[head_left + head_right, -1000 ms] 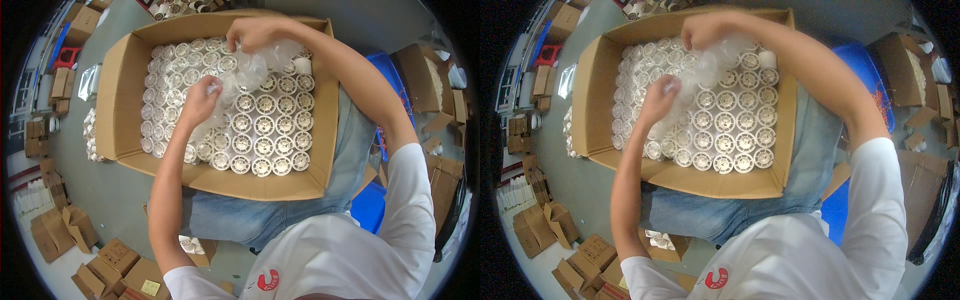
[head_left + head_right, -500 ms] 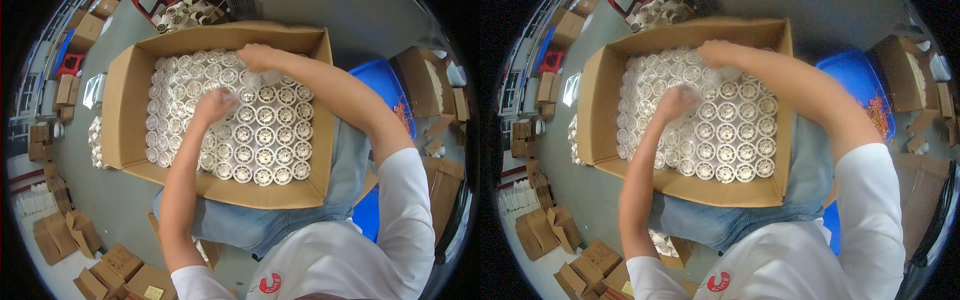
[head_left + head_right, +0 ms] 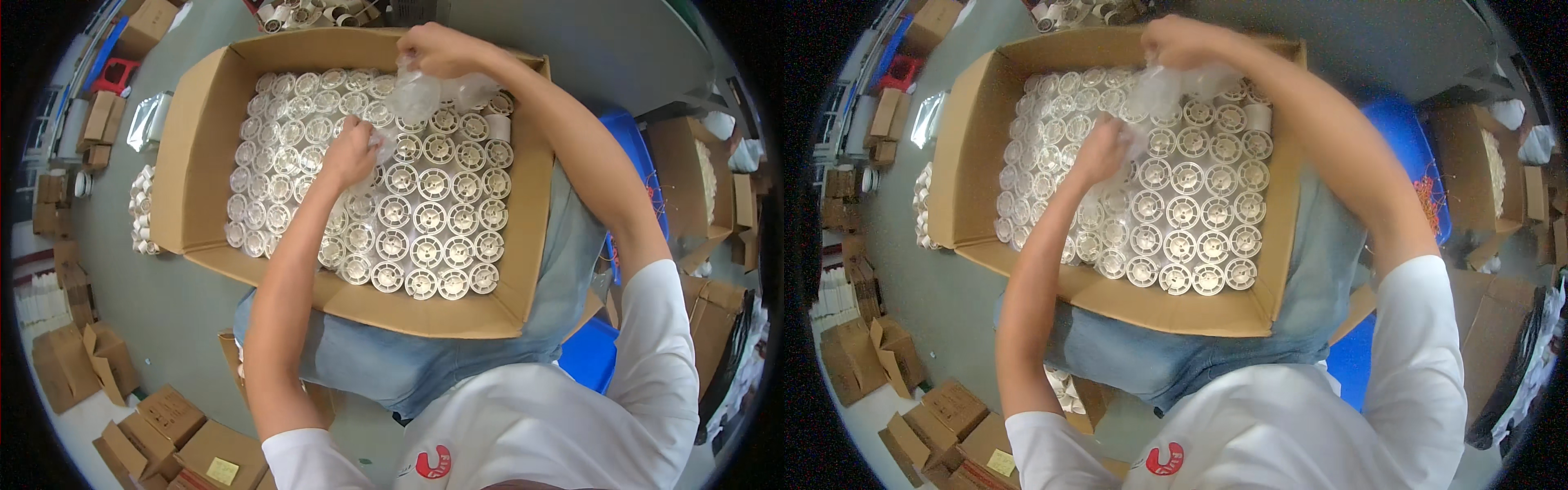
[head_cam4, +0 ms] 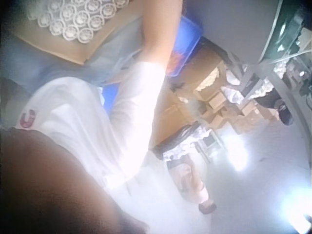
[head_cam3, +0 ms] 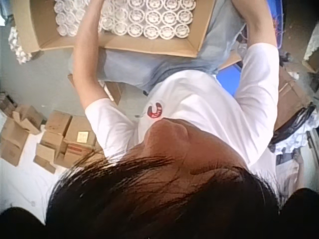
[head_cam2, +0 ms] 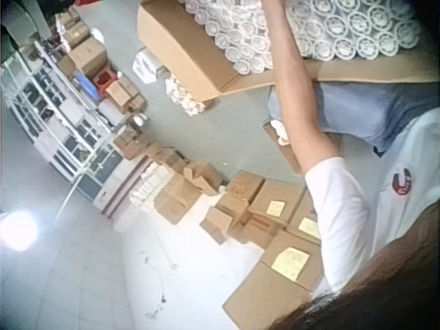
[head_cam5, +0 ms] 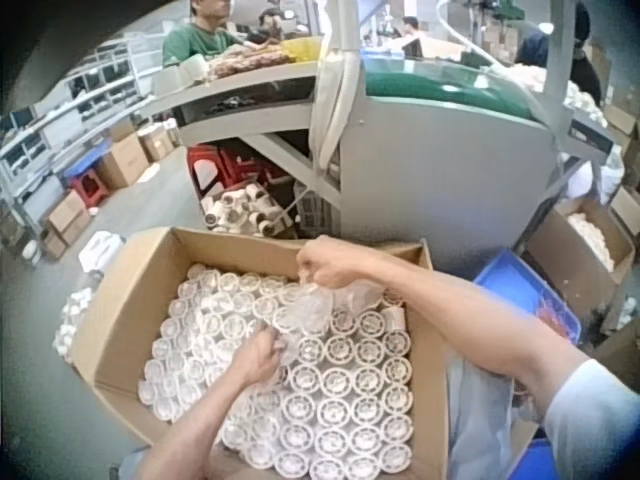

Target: The recorder is assembling small electronic components by placing them into plastic housings while sitting on the floor of a factory.

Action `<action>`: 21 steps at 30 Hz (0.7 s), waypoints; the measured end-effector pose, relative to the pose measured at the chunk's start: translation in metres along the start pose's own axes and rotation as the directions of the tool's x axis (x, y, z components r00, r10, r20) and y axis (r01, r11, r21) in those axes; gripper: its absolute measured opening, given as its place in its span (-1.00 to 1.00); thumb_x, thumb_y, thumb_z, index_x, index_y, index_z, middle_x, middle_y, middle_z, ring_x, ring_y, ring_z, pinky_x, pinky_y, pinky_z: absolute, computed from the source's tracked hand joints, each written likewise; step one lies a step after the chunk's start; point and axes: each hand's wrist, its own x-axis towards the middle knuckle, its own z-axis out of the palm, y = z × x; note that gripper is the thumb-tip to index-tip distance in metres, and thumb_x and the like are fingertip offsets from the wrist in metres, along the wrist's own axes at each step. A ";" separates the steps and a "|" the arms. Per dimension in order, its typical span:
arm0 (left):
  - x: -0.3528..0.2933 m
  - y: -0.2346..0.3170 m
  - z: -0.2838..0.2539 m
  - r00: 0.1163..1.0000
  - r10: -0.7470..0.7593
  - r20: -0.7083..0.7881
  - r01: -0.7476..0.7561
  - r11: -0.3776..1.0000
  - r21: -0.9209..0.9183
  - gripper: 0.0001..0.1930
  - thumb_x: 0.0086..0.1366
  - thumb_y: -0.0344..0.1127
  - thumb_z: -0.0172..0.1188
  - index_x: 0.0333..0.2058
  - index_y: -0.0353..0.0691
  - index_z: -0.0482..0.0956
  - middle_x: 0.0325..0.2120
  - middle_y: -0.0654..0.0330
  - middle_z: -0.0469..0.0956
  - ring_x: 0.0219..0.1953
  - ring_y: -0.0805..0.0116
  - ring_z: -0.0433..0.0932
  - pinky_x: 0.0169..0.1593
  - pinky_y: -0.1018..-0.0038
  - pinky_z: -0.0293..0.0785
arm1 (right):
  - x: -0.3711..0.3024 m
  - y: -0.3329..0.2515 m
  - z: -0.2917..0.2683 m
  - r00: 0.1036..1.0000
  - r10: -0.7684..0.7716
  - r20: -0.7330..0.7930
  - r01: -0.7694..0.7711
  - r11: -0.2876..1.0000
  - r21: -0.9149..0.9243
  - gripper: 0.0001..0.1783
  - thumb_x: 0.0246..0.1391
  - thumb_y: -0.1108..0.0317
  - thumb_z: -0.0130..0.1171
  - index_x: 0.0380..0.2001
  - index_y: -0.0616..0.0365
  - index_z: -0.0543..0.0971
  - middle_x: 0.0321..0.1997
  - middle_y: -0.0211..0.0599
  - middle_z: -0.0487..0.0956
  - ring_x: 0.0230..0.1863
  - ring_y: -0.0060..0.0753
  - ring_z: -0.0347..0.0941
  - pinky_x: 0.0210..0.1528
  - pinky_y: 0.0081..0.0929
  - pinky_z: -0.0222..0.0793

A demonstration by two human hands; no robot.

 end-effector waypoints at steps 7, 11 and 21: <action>0.000 0.019 -0.023 0.982 0.008 -0.190 -0.061 0.959 -0.277 -0.80 0.19 -0.40 0.08 -0.25 -0.39 0.50 -0.31 -0.20 0.55 -0.19 -0.08 0.53 -0.09 0.24 0.40 | -0.003 0.013 -0.037 0.950 0.034 -0.310 0.089 0.923 0.374 -0.74 -0.08 0.49 0.00 -0.32 0.33 0.60 -0.45 -0.30 0.59 -0.42 -0.53 0.40 -0.31 -0.56 0.35; -0.004 0.032 -0.042 0.948 -0.106 -0.301 -0.027 0.913 -0.408 -0.81 0.22 -0.35 0.09 -0.25 -0.36 0.51 -0.33 -0.10 0.56 -0.25 0.06 0.54 -0.14 0.30 0.41 | -0.019 -0.024 -0.058 0.894 0.213 -0.394 -0.036 0.911 0.410 -0.71 -0.08 0.38 0.02 -0.37 0.32 0.65 -0.45 -0.19 0.63 -0.44 -0.45 0.47 -0.30 -0.49 0.40; -0.041 0.002 -0.088 0.856 -0.459 -0.236 0.333 0.840 -0.428 -0.47 0.08 0.07 0.31 -0.55 -0.43 0.56 -0.71 0.27 0.44 -0.59 0.46 0.37 -0.41 0.43 0.37 | 0.020 -0.025 0.075 0.990 0.059 0.125 -0.059 0.998 -0.002 -0.56 -0.26 0.58 0.07 -0.17 0.26 0.57 -0.16 0.10 0.58 -0.05 0.06 0.50 0.02 -0.18 0.41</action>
